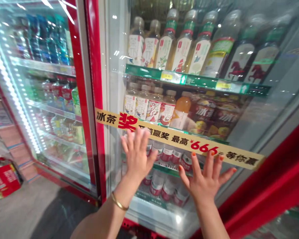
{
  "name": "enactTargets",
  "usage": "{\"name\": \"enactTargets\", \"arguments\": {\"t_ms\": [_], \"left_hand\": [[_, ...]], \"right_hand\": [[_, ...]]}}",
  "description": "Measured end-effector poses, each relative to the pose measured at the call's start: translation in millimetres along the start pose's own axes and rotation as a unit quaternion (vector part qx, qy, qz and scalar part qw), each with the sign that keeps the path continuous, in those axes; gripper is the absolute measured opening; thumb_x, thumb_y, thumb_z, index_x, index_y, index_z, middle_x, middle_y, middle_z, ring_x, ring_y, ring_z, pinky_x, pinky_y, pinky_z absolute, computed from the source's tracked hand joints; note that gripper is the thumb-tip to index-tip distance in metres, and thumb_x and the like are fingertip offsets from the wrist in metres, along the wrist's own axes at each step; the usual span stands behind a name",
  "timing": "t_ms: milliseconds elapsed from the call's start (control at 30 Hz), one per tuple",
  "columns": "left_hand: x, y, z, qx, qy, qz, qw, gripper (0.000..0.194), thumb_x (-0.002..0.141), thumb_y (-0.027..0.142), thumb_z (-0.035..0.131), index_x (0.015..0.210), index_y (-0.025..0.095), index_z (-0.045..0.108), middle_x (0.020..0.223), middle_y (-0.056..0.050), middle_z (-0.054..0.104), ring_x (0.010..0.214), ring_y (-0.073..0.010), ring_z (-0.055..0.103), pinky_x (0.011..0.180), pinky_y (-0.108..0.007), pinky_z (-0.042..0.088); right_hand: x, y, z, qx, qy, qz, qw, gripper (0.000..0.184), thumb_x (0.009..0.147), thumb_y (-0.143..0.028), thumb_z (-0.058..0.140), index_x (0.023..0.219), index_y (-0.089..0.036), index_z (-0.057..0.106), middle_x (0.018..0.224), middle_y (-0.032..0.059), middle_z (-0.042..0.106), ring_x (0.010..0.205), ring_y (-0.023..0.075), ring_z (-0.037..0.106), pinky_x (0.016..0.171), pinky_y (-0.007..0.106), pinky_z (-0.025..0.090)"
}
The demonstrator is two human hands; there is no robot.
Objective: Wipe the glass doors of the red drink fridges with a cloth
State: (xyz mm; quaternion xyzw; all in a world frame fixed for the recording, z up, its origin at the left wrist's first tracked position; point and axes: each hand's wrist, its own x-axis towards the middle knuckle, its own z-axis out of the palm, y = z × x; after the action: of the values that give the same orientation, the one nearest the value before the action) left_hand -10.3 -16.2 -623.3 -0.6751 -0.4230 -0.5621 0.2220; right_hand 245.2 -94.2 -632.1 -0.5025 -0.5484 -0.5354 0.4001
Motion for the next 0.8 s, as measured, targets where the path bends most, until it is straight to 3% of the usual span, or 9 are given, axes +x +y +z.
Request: {"name": "enactTargets", "arguments": {"t_ms": [100, 200, 300, 433, 500, 567, 633, 700, 800], "left_hand": [[-51, -1, 5.7, 0.029, -0.033, 0.114, 0.992, 0.085, 0.107, 0.056, 0.054, 0.179, 0.034, 0.013, 0.187, -0.001, 0.015, 0.175, -0.0330, -0.003, 0.142, -0.065, -0.001], [-60, -25, 2.6, 0.046, -0.006, 0.007, 0.999, 0.090, 0.108, 0.041, 0.057, 0.179, 0.028, 0.004, 0.187, -0.009, 0.004, 0.174, -0.0358, -0.008, 0.140, -0.072, 0.009], [-20, -16, 2.2, 0.025, 0.045, -0.105, 0.993, 0.090, 0.110, 0.047, 0.050, 0.179, 0.022, -0.002, 0.187, -0.014, -0.005, 0.173, -0.0410, -0.012, 0.136, -0.080, 0.006], [-12, 21, 6.0, 0.018, -0.011, 0.079, 0.997, 0.093, 0.105, 0.072, 0.049, 0.179, 0.033, 0.009, 0.187, -0.001, 0.011, 0.175, -0.0340, -0.005, 0.141, -0.067, -0.006], [-38, 15, 5.5, 0.027, -0.031, 0.166, 0.985, 0.090, 0.104, 0.074, 0.050, 0.178, 0.039, 0.012, 0.186, 0.007, 0.013, 0.175, -0.0279, -0.003, 0.143, -0.057, -0.010], [-55, -10, 2.1, 0.032, -0.040, 0.147, 0.988, 0.086, 0.108, 0.064, 0.050, 0.178, 0.036, 0.011, 0.187, 0.006, 0.007, 0.175, -0.0278, -0.004, 0.143, -0.055, -0.008], [-41, -33, -3.3, 0.024, -0.020, 0.033, 0.999, 0.080, 0.112, 0.051, 0.043, 0.179, 0.030, 0.005, 0.188, -0.002, -0.002, 0.175, -0.0326, -0.007, 0.142, -0.062, -0.003], [-4, -33, -8.1, 0.008, 0.023, -0.091, 0.996, 0.075, 0.114, 0.046, 0.030, 0.179, 0.026, -0.001, 0.187, -0.008, -0.007, 0.174, -0.0369, -0.010, 0.138, -0.073, 0.000], [45, 5, -8.7, 0.007, 0.009, -0.040, 0.999, 0.085, 0.110, 0.069, 0.029, 0.179, 0.026, 0.001, 0.188, -0.007, 0.000, 0.173, -0.0372, -0.014, 0.137, -0.074, -0.005]], "right_hand": [[-2, -1, -1, 0.003, 0.001, 0.007, 1.000, 0.088, 0.098, -0.062, 0.066, 0.175, -0.039, 0.031, 0.186, 0.0098, 0.023, 0.166, 0.0514, 0.030, 0.126, 0.090, 0.014], [0, -3, -3, -0.005, 0.000, 0.004, 1.000, 0.088, 0.099, -0.062, 0.065, 0.176, -0.040, 0.029, 0.187, 0.0083, 0.021, 0.167, 0.0494, 0.031, 0.127, 0.088, 0.016], [1, -3, -4, -0.011, 0.001, 0.001, 1.000, 0.087, 0.100, -0.062, 0.065, 0.176, -0.038, 0.029, 0.187, 0.0086, 0.019, 0.168, 0.0487, 0.029, 0.128, 0.087, 0.016], [1, -2, -5, -0.006, -0.004, 0.002, 1.000, 0.085, 0.102, -0.063, 0.063, 0.176, -0.037, 0.030, 0.187, 0.0083, 0.019, 0.169, 0.0469, 0.027, 0.130, 0.086, 0.014], [1, -2, -5, -0.008, 0.001, 0.003, 1.000, 0.084, 0.102, -0.062, 0.063, 0.176, -0.038, 0.029, 0.187, 0.0069, 0.020, 0.169, 0.0456, 0.028, 0.132, 0.084, 0.014], [1, -4, -4, -0.013, 0.006, 0.004, 1.000, 0.086, 0.101, -0.062, 0.064, 0.176, -0.038, 0.029, 0.187, 0.0053, 0.020, 0.168, 0.0447, 0.032, 0.133, 0.081, 0.016], [2, -5, -3, -0.015, 0.007, 0.006, 1.000, 0.088, 0.099, -0.063, 0.066, 0.176, -0.040, 0.028, 0.187, 0.0048, 0.022, 0.166, 0.0447, 0.036, 0.133, 0.081, 0.019], [3, -5, -3, -0.016, 0.005, 0.010, 1.000, 0.092, 0.097, -0.064, 0.069, 0.176, -0.041, 0.027, 0.186, 0.0063, 0.024, 0.164, 0.0459, 0.038, 0.131, 0.082, 0.023], [3, -4, -5, -0.015, 0.004, 0.013, 1.000, 0.094, 0.096, -0.062, 0.071, 0.176, -0.039, 0.028, 0.186, 0.0089, 0.026, 0.164, 0.0479, 0.038, 0.129, 0.083, 0.024]]}}
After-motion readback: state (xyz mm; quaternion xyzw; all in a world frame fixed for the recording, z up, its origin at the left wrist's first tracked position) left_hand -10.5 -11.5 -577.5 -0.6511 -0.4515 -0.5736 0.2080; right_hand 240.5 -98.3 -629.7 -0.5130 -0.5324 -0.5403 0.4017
